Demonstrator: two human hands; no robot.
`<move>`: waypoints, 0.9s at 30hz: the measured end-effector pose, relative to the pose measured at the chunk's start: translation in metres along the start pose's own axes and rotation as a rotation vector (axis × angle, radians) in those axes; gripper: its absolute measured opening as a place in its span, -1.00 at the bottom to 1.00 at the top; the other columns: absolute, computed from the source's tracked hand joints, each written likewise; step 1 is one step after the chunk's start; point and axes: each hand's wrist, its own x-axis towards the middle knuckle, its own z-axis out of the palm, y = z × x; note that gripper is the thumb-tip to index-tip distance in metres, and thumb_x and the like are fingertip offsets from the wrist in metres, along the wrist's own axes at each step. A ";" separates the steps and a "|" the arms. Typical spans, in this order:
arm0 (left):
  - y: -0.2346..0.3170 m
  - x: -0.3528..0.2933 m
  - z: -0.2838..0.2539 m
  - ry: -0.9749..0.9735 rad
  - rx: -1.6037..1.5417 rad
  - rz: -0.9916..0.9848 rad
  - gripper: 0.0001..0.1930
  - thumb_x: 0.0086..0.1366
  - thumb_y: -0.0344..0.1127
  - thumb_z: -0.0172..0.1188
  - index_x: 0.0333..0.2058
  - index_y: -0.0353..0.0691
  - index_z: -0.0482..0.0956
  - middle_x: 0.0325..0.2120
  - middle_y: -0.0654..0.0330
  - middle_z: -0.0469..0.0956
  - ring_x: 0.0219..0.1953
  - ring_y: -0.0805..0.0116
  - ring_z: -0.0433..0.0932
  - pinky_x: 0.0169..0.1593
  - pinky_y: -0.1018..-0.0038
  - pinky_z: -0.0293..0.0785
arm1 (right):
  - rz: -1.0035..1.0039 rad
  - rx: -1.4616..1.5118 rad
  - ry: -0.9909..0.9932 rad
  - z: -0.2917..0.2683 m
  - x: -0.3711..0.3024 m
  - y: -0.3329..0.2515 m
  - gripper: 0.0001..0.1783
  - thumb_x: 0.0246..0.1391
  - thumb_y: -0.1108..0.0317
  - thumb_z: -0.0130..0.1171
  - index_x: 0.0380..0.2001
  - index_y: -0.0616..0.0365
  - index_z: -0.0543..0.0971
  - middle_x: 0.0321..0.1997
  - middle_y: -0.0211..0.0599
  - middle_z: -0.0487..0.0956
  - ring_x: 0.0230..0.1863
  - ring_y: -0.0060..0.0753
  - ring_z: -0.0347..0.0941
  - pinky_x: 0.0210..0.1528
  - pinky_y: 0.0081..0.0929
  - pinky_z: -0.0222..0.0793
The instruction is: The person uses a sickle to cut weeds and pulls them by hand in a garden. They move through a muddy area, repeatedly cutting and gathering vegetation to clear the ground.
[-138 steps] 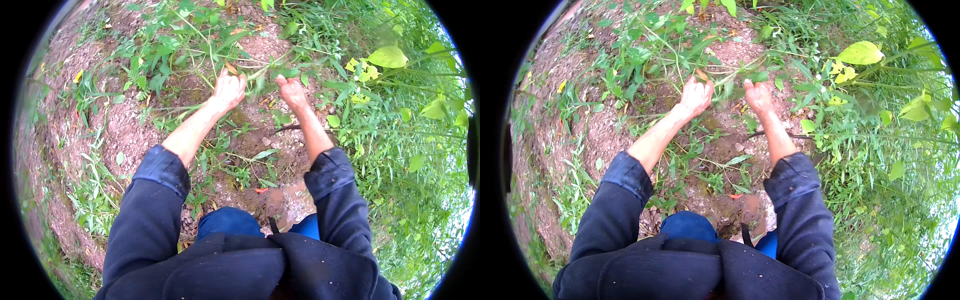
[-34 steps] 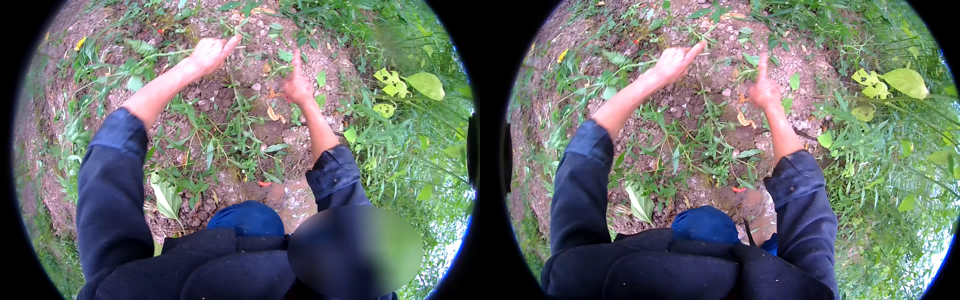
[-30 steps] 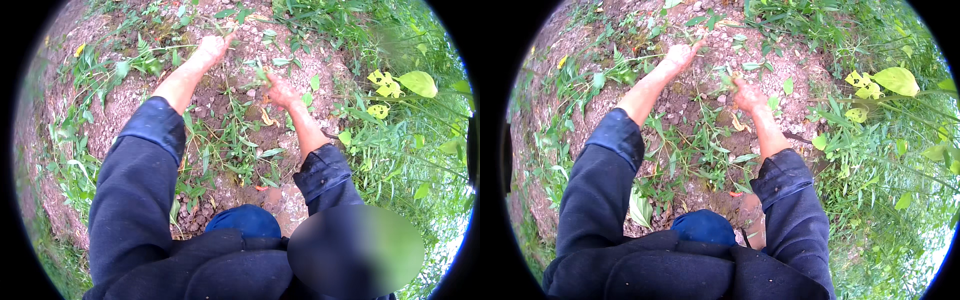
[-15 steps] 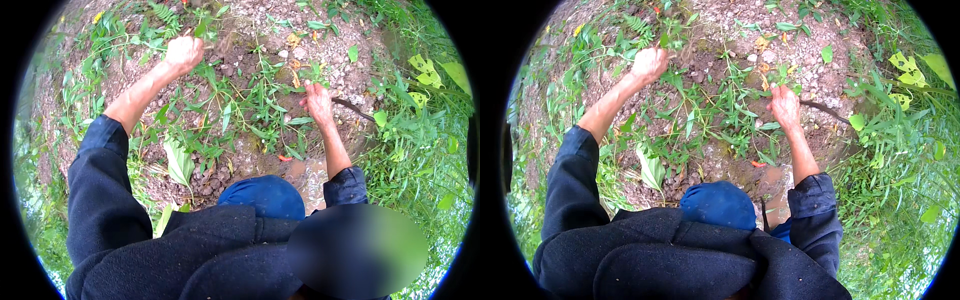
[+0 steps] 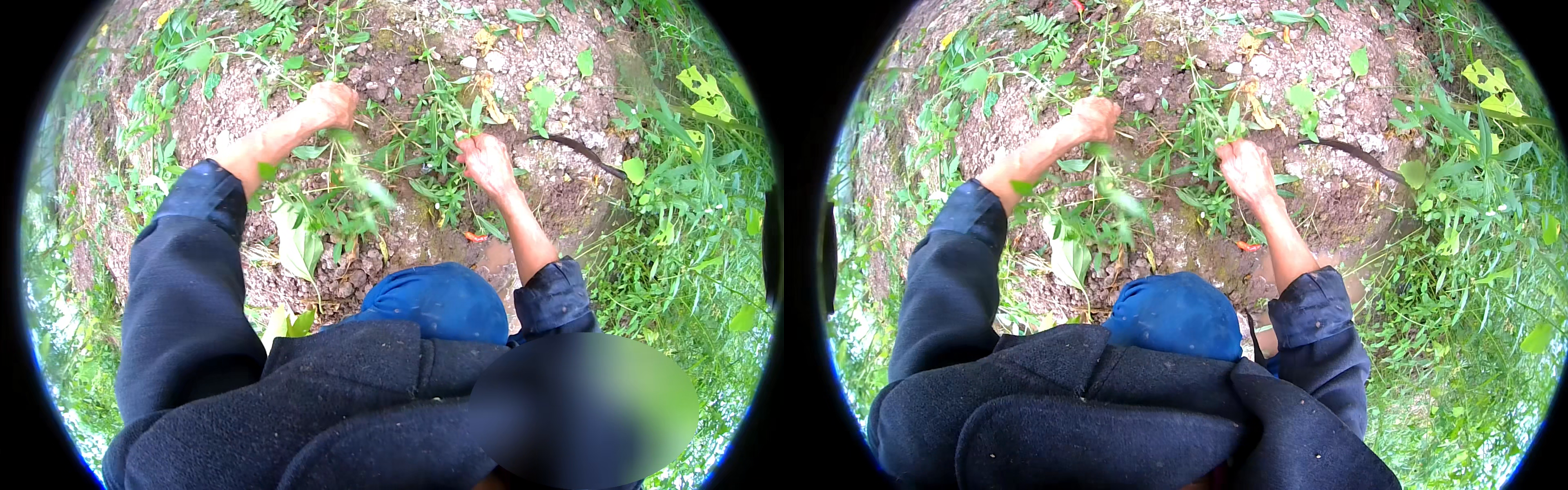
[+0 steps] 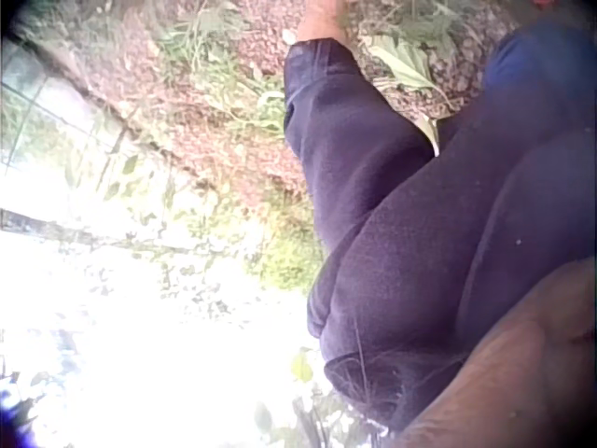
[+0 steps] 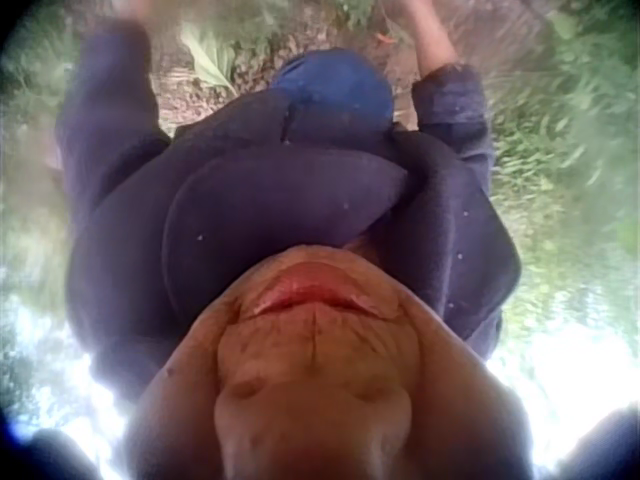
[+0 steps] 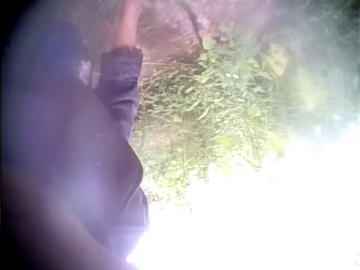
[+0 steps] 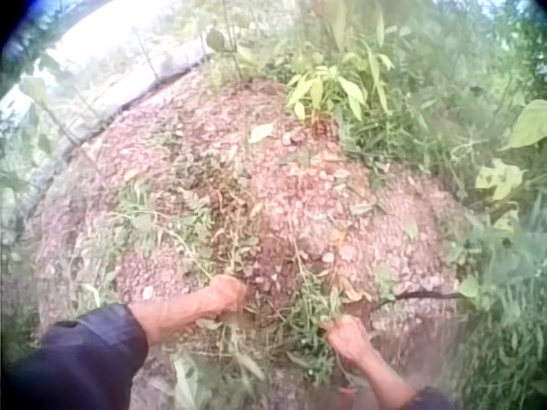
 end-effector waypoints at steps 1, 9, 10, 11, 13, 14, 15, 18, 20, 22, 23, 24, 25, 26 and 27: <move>-0.003 -0.008 -0.004 0.020 0.001 0.017 -0.77 -0.01 -0.27 -0.07 -0.36 -0.21 0.42 -0.43 0.11 0.46 -0.34 0.23 0.47 -0.30 0.40 0.42 | -0.018 0.015 0.004 0.000 -0.002 0.004 -0.63 -0.12 0.18 -0.17 -0.53 0.33 0.44 -0.42 0.15 0.40 -0.31 0.14 0.32 -0.25 -0.14 0.21; -0.062 -0.039 0.022 0.618 0.095 -0.107 -0.54 -0.08 -0.42 -0.03 -0.16 -0.50 0.19 -0.61 0.00 0.45 -0.60 0.19 0.46 -0.58 0.36 0.36 | 0.139 0.199 -0.033 -0.010 -0.012 -0.005 -0.67 -0.12 0.23 -0.13 -0.52 0.35 0.44 -0.59 -0.04 0.47 -0.54 -0.27 0.44 -0.51 -0.41 0.36; -0.066 -0.042 0.026 0.577 0.077 -0.160 -0.53 -0.08 -0.39 -0.02 -0.15 -0.51 0.18 -0.70 0.05 0.44 -0.67 0.17 0.45 -0.63 0.36 0.35 | 0.109 0.172 -0.043 -0.009 -0.012 -0.004 -0.63 -0.11 0.21 -0.15 -0.54 0.40 0.42 -0.66 -0.09 0.46 -0.61 -0.37 0.44 -0.59 -0.44 0.35; -0.071 -0.043 0.034 0.580 0.041 -0.197 -0.53 -0.07 -0.39 -0.03 -0.15 -0.52 0.17 -0.70 0.06 0.44 -0.68 0.17 0.44 -0.64 0.36 0.35 | 0.099 0.170 -0.045 -0.008 -0.012 -0.003 -0.63 -0.11 0.21 -0.14 -0.53 0.40 0.42 -0.66 -0.10 0.46 -0.61 -0.37 0.44 -0.58 -0.45 0.35; -0.075 -0.047 0.044 0.583 -0.034 -0.267 -0.53 -0.05 -0.37 -0.04 -0.15 -0.52 0.15 -0.72 0.07 0.43 -0.69 0.15 0.44 -0.66 0.36 0.35 | 0.083 0.166 -0.049 -0.008 -0.013 -0.005 -0.62 -0.11 0.20 -0.13 -0.53 0.39 0.43 -0.67 -0.11 0.46 -0.62 -0.36 0.43 -0.57 -0.45 0.35; -0.075 -0.047 0.043 0.595 -0.042 -0.274 -0.52 -0.04 -0.37 -0.04 -0.13 -0.51 0.12 -0.71 0.05 0.43 -0.69 0.14 0.44 -0.65 0.35 0.35 | 0.081 0.134 -0.070 -0.009 -0.013 -0.005 -0.63 -0.11 0.20 -0.13 -0.52 0.39 0.43 -0.67 -0.11 0.46 -0.63 -0.37 0.43 -0.57 -0.45 0.34; -0.073 -0.047 0.041 0.608 -0.049 -0.279 -0.51 -0.04 -0.38 -0.05 -0.11 -0.49 0.10 -0.71 0.04 0.43 -0.68 0.13 0.44 -0.65 0.34 0.35 | 0.075 0.152 -0.065 -0.008 -0.014 -0.004 -0.63 -0.10 0.20 -0.13 -0.52 0.39 0.43 -0.67 -0.11 0.46 -0.64 -0.37 0.43 -0.58 -0.46 0.34; -0.071 -0.043 0.033 0.616 -0.052 -0.314 -0.46 -0.01 -0.34 -0.04 -0.05 -0.43 0.04 -0.68 0.00 0.44 -0.67 0.10 0.45 -0.61 0.29 0.36 | 0.093 0.167 -0.085 -0.010 -0.019 -0.004 -0.63 -0.10 0.20 -0.12 -0.50 0.38 0.44 -0.64 -0.12 0.47 -0.61 -0.42 0.43 -0.60 -0.50 0.35; -0.076 -0.040 0.033 0.701 -0.046 -0.391 -0.43 0.00 -0.27 -0.02 -0.04 -0.41 0.02 -0.68 0.00 0.45 -0.66 0.11 0.45 -0.59 0.29 0.36 | 0.132 0.217 -0.074 -0.012 -0.023 -0.006 -0.63 -0.10 0.21 -0.12 -0.48 0.38 0.44 -0.62 -0.13 0.47 -0.59 -0.43 0.44 -0.60 -0.52 0.35; -0.082 -0.037 0.030 0.644 -0.158 -0.477 -0.46 0.03 -0.10 -0.02 -0.11 -0.38 0.14 -0.62 -0.04 0.45 -0.59 0.11 0.47 -0.55 0.31 0.38 | 0.168 0.274 -0.068 -0.014 -0.028 -0.005 -0.63 -0.11 0.22 -0.13 -0.46 0.39 0.44 -0.58 -0.15 0.47 -0.55 -0.45 0.44 -0.60 -0.55 0.36; -0.084 -0.038 0.029 0.573 -0.170 -0.465 -0.54 0.04 -0.14 -0.05 -0.18 -0.39 0.19 -0.59 -0.04 0.46 -0.57 0.12 0.47 -0.51 0.32 0.40 | 0.164 0.279 -0.069 -0.015 -0.028 -0.004 -0.63 -0.11 0.22 -0.13 -0.45 0.38 0.44 -0.58 -0.15 0.47 -0.55 -0.45 0.44 -0.60 -0.55 0.36; -0.086 -0.040 0.029 0.503 -0.182 -0.453 -0.61 0.05 -0.17 -0.08 -0.24 -0.39 0.24 -0.56 -0.03 0.46 -0.55 0.13 0.48 -0.48 0.32 0.41 | 0.160 0.283 -0.070 -0.015 -0.028 -0.001 -0.63 -0.11 0.22 -0.13 -0.45 0.38 0.44 -0.58 -0.15 0.47 -0.55 -0.46 0.44 -0.60 -0.56 0.36; -0.082 -0.045 0.026 0.428 -0.195 -0.437 -0.67 0.06 -0.21 -0.12 -0.31 -0.39 0.30 -0.53 -0.03 0.46 -0.52 0.13 0.49 -0.44 0.33 0.42 | 0.161 0.287 -0.072 -0.015 -0.029 0.001 -0.63 -0.12 0.22 -0.13 -0.45 0.37 0.44 -0.59 -0.16 0.47 -0.55 -0.46 0.44 -0.59 -0.56 0.36; -0.074 -0.049 0.021 0.395 -0.265 -0.497 -0.65 0.07 -0.11 -0.12 -0.40 -0.34 0.38 -0.49 -0.01 0.47 -0.48 0.15 0.49 -0.40 0.35 0.43 | 0.162 0.290 -0.071 -0.016 -0.030 0.003 -0.63 -0.12 0.22 -0.13 -0.45 0.37 0.45 -0.59 -0.16 0.48 -0.55 -0.46 0.44 -0.59 -0.56 0.36; -0.067 -0.048 0.018 0.333 -0.318 -0.514 -0.65 0.07 -0.10 -0.11 -0.39 -0.32 0.39 -0.49 -0.01 0.47 -0.46 0.15 0.49 -0.39 0.35 0.43 | 0.164 0.293 -0.069 -0.016 -0.031 0.004 -0.64 -0.12 0.22 -0.13 -0.45 0.37 0.45 -0.59 -0.16 0.48 -0.55 -0.46 0.44 -0.59 -0.56 0.36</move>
